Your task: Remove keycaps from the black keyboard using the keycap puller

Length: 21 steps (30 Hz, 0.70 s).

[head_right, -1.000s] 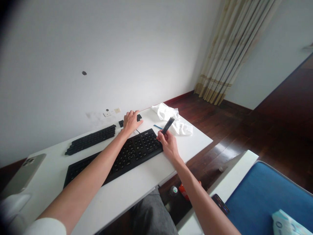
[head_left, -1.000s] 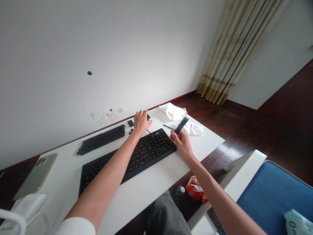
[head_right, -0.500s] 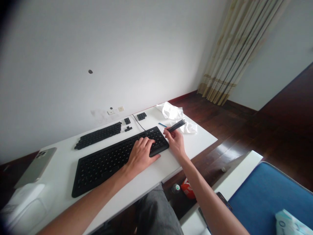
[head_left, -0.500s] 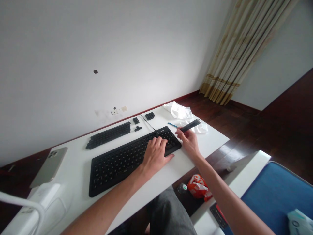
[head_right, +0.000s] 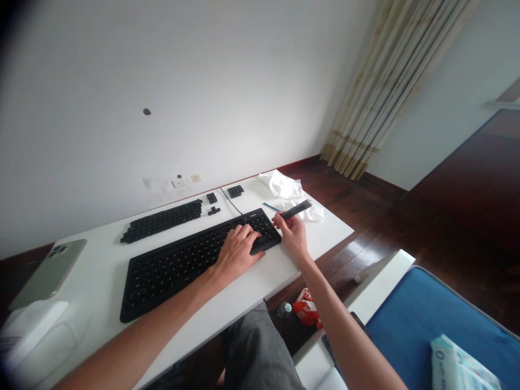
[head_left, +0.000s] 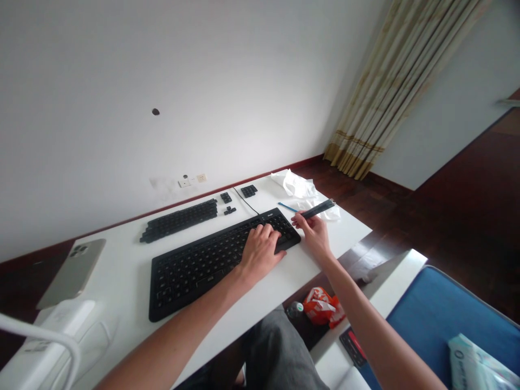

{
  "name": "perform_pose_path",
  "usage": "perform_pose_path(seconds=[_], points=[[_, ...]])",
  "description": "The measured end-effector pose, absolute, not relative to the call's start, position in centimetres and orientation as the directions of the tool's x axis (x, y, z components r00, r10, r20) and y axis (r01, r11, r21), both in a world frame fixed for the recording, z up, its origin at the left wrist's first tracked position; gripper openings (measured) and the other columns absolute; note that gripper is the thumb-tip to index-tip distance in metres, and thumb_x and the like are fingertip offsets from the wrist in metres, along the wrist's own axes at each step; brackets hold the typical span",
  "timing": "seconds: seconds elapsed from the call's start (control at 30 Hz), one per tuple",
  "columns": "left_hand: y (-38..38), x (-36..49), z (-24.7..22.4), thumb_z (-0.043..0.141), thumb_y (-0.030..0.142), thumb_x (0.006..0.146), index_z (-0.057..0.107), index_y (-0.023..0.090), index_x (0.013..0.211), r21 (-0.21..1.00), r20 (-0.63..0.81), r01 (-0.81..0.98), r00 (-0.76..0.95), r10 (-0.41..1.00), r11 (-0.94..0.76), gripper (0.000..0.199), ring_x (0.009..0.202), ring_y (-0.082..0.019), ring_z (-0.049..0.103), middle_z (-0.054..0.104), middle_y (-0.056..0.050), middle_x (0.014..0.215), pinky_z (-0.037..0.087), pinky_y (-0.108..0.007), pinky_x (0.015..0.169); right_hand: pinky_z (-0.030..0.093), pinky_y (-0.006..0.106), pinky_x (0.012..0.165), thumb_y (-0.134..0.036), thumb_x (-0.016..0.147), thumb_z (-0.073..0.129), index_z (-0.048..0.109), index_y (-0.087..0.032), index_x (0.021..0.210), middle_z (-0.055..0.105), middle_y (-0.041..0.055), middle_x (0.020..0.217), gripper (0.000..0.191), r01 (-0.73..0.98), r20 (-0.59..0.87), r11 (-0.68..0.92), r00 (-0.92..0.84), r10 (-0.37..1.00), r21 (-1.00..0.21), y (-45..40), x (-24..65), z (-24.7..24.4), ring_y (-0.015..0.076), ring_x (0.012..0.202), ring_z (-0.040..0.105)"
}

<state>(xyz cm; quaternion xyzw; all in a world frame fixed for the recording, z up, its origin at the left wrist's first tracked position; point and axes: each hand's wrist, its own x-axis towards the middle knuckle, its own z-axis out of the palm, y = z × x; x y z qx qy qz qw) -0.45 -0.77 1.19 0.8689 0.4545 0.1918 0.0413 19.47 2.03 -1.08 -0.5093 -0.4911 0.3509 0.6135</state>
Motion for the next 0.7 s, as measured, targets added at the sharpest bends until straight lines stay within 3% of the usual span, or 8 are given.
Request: perform_pose_path(seconds=[0.23,0.4,0.7], points=[[-0.3,0.2,1.6,0.071,0.042,0.093,0.071,0.024,0.112,0.276,0.304,0.759,0.513,0.803,-0.589,0.026,0.106,-0.026,0.058,0.066,-0.006,0.110,0.046,-0.041,0.090,0.062,0.036,0.075,-0.059,0.082,0.078,0.070,-0.016,0.101,0.077,0.0088,0.087,0.049,0.086,0.189,0.171,0.315,0.930,-0.982,-0.3,18.5,-1.2,0.0225,0.075,0.073],[0.3,0.5,1.5,0.068,0.036,0.096,0.071,0.023,0.107,0.303,0.278,0.762,0.504,0.818,-0.572,0.017,0.103,-0.024,0.060,0.067,-0.005,0.108,0.045,-0.040,0.089,0.063,0.037,0.073,-0.062,0.080,0.078,0.072,-0.017,0.100,0.079,0.0109,0.085,0.050,0.215,0.153,0.075,0.374,0.915,-0.974,-1.3,17.8,-1.1,0.0283,0.077,0.078],[-0.5,0.9,1.6,0.059,0.029,0.100,0.066,0.017,0.108,0.177,0.306,0.782,0.533,0.788,-0.598,0.016,0.102,-0.026,0.059,0.065,-0.009,0.108,0.045,-0.042,0.089,0.063,0.032,0.065,-0.051,0.084,0.075,0.072,-0.019,0.099,0.080,0.0095,0.086,0.035,0.374,0.131,0.001,0.322,0.938,-0.928,-0.8,17.3,0.2,0.0270,0.077,0.078]])
